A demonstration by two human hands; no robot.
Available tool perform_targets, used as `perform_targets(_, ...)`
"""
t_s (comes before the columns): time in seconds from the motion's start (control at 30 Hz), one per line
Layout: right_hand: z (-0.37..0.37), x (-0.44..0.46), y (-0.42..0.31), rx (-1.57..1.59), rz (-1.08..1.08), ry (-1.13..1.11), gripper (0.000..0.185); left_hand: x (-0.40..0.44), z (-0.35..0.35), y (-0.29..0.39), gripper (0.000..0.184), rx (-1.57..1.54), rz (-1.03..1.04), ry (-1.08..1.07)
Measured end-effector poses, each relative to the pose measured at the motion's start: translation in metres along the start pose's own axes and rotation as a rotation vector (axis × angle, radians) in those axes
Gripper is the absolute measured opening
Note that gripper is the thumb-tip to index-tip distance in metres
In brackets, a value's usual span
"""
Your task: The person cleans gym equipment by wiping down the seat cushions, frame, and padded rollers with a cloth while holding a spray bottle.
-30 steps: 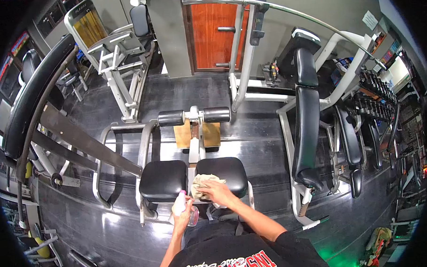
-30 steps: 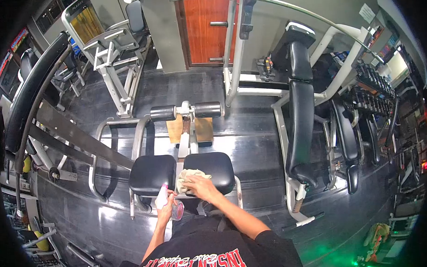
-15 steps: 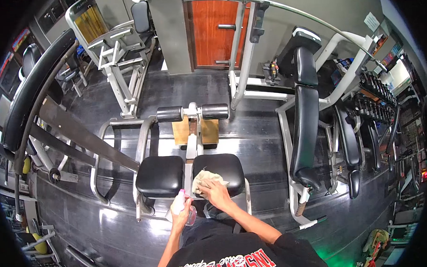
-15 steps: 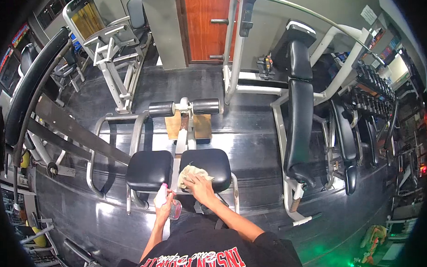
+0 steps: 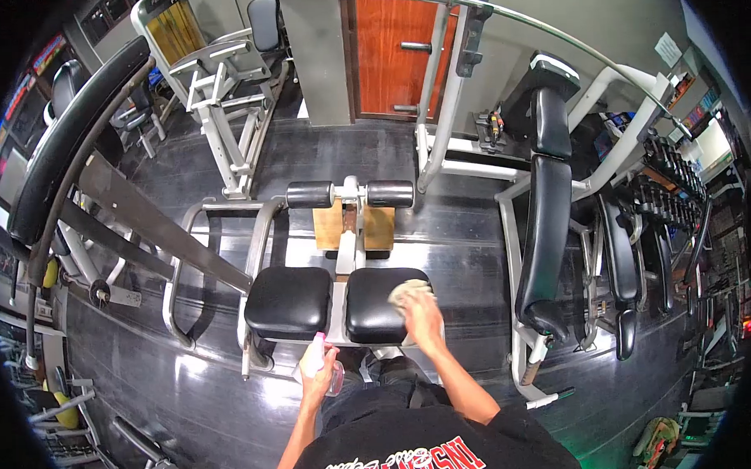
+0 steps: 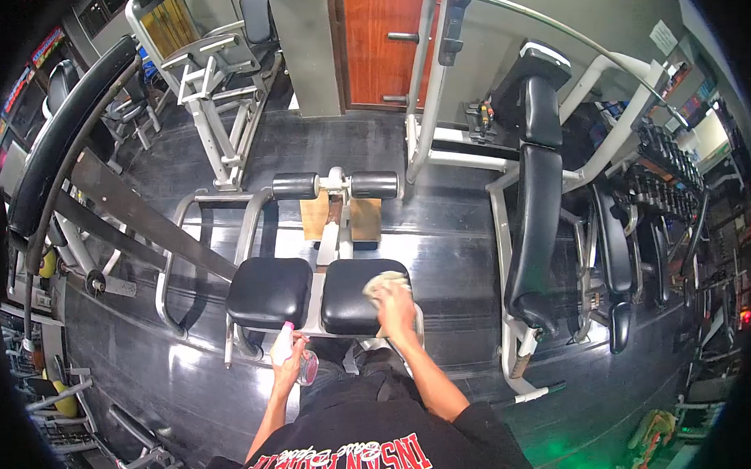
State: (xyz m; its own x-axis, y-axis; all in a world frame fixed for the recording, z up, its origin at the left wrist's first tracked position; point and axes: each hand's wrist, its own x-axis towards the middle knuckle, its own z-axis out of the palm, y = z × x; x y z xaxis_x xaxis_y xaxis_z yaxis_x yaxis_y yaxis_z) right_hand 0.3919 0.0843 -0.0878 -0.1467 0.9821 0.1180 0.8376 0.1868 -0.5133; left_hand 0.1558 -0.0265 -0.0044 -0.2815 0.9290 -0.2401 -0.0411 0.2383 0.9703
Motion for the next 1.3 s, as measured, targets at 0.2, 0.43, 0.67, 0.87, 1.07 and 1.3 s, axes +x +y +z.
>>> perform_targets(0.2,0.013,0.011,-0.052,0.142,-0.285,-0.150,0.034,0.004,0.001,-0.007,0.024,0.153,0.031,-0.079)
perform_targets(0.43,-0.004,0.054,0.018,-0.015,0.008,-0.275,0.030,0.000,-0.007,-0.012,0.018,0.071,0.016,-0.030)
perform_targets(0.67,0.090,0.074,-0.014,-0.024,-0.096,-0.143,0.021,0.000,-0.010,-0.008,0.015,0.042,-0.022,0.039)
perform_targets(0.87,0.085,0.087,-0.011,0.191,-0.365,-0.304,0.024,0.017,0.001,-0.002,0.016,0.065,-0.064,-0.030)
perform_targets(1.07,0.072,0.114,0.068,0.023,0.159,-0.344,0.023,0.021,-0.007,0.000,0.016,0.060,-0.050,0.017)
perform_targets(1.3,0.171,0.129,-0.016,0.165,-0.212,-0.393,0.024,0.016,-0.022,-0.002,0.014,0.030,-0.083,0.165)
